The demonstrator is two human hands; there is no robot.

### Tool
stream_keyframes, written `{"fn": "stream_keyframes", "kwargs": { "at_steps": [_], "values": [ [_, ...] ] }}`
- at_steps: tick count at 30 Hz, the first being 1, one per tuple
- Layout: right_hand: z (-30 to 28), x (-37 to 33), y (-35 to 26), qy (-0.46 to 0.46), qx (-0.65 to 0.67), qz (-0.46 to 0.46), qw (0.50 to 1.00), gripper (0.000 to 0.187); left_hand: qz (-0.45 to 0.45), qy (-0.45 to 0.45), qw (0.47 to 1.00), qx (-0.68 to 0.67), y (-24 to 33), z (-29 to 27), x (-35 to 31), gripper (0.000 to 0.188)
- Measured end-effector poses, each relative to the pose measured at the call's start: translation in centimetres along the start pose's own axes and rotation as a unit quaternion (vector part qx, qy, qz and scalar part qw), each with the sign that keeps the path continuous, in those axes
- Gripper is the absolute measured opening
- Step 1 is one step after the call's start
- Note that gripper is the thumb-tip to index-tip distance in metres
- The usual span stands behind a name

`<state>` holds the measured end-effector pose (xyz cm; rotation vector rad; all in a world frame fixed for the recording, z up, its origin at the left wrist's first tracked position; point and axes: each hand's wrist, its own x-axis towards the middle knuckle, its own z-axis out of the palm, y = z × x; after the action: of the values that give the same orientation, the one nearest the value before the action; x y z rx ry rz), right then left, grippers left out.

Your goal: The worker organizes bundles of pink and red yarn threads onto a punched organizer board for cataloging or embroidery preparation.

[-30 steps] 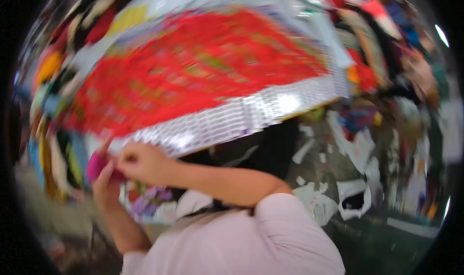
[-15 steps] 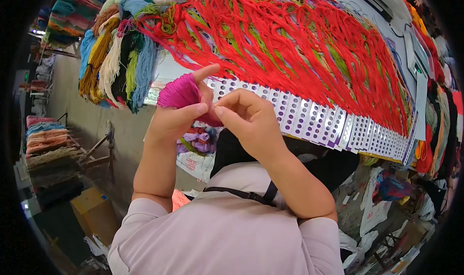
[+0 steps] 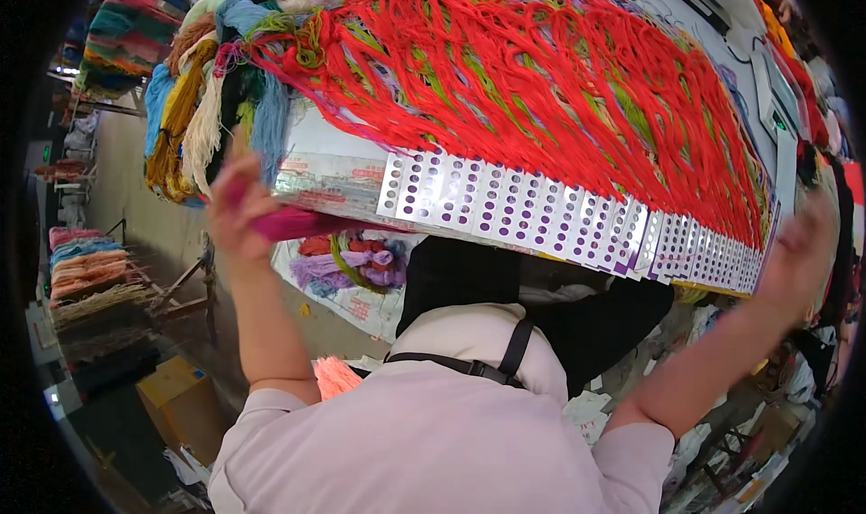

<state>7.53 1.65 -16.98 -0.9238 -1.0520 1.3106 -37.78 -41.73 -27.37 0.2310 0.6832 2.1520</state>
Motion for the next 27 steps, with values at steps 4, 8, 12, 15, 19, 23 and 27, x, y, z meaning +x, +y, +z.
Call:
{"fn": "stream_keyframes", "kwargs": {
  "at_steps": [4, 8, 12, 15, 19, 23, 27],
  "values": [
    [18.0, -14.2, 13.2, -0.404, -0.225, 0.107, 0.880, 0.016, -0.167, 0.034, 0.932, 0.320, -7.7, 3.5, 3.2, 0.037],
    [21.0, -17.8, 22.6, -0.455, -0.225, 0.038, 0.861, 0.017, -0.250, 0.090, 0.807, 0.528, -11.6, 5.3, 4.4, 0.030],
    [20.8, -18.6, 24.2, -0.453, -0.244, 0.022, 0.857, 0.026, -0.161, 0.060, 0.778, 0.604, -12.9, 4.1, 5.5, 0.023],
    [20.8, -18.4, 24.3, -0.459, -0.251, 0.020, 0.852, 0.025, -0.206, 0.057, 0.739, 0.639, -13.4, 3.1, 7.1, 0.011],
    [21.0, -18.7, 23.7, -0.461, -0.261, 0.003, 0.848, 0.025, -0.293, 0.057, 0.768, 0.567, -13.3, 2.9, 7.8, 0.009],
    [21.0, -18.8, 23.5, -0.456, -0.280, -0.008, 0.845, 0.025, -0.295, 0.090, 0.798, 0.518, -13.3, 2.8, 8.1, 0.006],
    [21.0, -19.2, 23.3, -0.459, -0.290, -0.021, 0.839, 0.025, -0.287, 0.078, 0.782, 0.547, -13.3, 2.4, 8.0, 0.018]
  ]
}}
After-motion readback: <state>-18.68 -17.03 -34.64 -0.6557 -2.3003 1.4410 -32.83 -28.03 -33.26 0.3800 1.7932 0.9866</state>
